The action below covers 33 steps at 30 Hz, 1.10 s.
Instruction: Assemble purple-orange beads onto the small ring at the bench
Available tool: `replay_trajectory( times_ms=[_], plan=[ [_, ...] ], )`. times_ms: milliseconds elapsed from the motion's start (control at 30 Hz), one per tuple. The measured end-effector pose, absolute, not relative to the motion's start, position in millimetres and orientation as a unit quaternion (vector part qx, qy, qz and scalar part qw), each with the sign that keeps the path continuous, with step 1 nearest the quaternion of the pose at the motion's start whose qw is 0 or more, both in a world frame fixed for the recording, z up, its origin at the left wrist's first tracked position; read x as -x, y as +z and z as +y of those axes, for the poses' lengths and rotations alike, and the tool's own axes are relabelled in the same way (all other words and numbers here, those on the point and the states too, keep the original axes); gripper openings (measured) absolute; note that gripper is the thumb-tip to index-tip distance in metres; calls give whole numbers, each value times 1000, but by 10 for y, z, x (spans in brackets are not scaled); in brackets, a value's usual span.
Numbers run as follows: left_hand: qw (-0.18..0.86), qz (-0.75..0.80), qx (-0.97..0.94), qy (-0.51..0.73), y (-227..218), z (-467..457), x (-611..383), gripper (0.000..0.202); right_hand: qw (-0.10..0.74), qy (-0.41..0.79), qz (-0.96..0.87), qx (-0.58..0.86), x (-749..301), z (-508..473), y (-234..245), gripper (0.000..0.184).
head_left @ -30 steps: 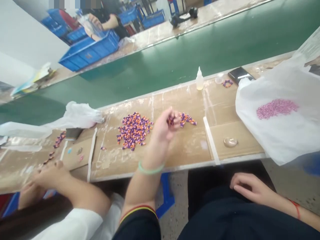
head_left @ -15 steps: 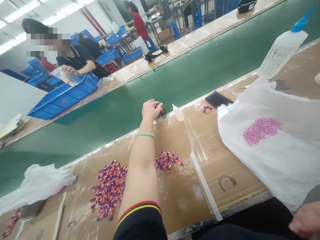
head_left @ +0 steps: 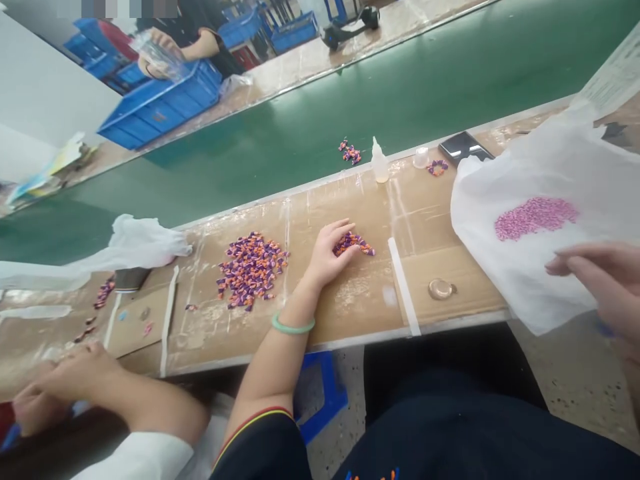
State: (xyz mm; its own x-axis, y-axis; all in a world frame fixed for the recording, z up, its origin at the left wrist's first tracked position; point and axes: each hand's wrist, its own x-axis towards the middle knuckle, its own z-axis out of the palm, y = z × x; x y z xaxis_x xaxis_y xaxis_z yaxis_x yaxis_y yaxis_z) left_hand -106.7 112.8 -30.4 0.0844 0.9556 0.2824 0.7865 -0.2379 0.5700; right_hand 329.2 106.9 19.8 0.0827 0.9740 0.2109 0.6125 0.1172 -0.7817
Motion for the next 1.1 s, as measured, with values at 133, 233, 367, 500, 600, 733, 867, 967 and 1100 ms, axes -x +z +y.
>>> replay_trajectory(
  times_ms=[133, 233, 367, 500, 600, 733, 867, 967, 1100],
  plan=[
    [82, 551, -786, 268, -313, 1136, 844, 24, 435, 263, -637, 580, -3152, 968, 197, 8],
    [58, 550, -788, 273, -335, 1027, 783, 20, 454, 265, -640, 560, -3158, 891, 152, 8],
    [43, 547, -785, 288, -353, 802, 762, 21, 463, 290, -627, 554, -3251, 855, 128, 8],
    [-11, 539, -797, 273, -370, 719, 751, 21, 449, 278, -656, 538, -3373, 965, 138, 12],
    [-59, 541, -798, 257, -404, 746, 733, 19, 428, 238, -696, 525, -3470, 1141, 127, 17],
    [-79, 545, -796, 251, -402, 752, 697, 16, 371, 213, -729, 534, -3567, 1435, 65, 13],
    [-62, 566, -774, 278, -350, 756, 719, 12, 301, 194, -753, 552, -3617, 1709, -3, 7],
    [-47, 589, -743, 315, -300, 786, 770, 11, 268, 165, -755, 576, -3625, 1844, -42, 8],
    [-32, 628, -702, 335, -209, 769, 822, 17, 246, 136, -748, 601, -3572, 1914, -107, 7]
  ],
)
